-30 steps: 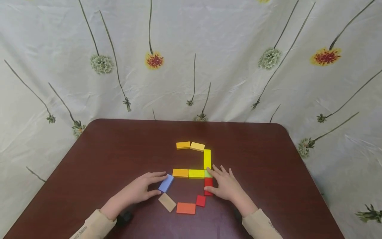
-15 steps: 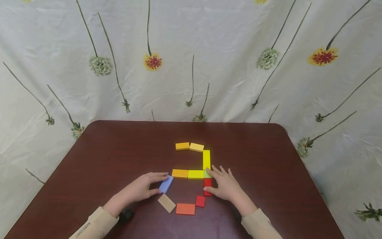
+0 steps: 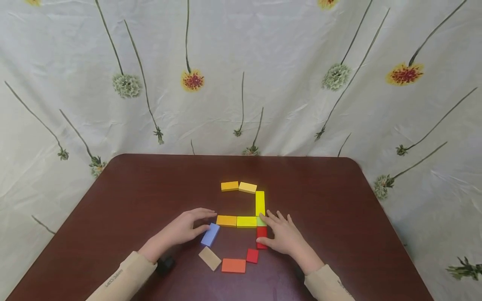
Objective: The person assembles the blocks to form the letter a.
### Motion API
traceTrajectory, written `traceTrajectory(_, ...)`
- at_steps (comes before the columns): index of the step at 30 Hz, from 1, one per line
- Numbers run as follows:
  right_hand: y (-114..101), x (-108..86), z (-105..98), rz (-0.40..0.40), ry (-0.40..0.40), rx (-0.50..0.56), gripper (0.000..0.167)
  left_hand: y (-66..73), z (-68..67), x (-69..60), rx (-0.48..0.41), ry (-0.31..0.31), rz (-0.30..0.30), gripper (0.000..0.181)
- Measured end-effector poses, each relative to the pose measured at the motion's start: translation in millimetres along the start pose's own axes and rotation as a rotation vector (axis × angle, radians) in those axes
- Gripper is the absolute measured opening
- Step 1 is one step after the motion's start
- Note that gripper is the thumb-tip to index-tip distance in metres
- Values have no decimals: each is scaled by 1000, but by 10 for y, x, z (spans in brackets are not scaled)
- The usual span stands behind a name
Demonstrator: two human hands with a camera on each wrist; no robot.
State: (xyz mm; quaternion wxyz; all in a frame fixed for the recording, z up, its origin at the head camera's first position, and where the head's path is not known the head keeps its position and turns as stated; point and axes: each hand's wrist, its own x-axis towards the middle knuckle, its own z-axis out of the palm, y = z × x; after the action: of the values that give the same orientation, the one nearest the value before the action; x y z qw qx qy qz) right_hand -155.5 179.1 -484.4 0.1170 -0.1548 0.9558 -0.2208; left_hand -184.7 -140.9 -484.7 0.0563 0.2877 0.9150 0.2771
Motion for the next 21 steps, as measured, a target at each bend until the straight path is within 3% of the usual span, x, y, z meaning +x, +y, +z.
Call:
traceTrajectory(9, 5, 5, -10, 0, -1, 9, 76, 27, 34, 324, -28, -46, -81, 28)
traceTrajectory(21, 12, 18, 17, 16, -1, 0, 77, 1, 99, 413, -23, -15, -105, 16)
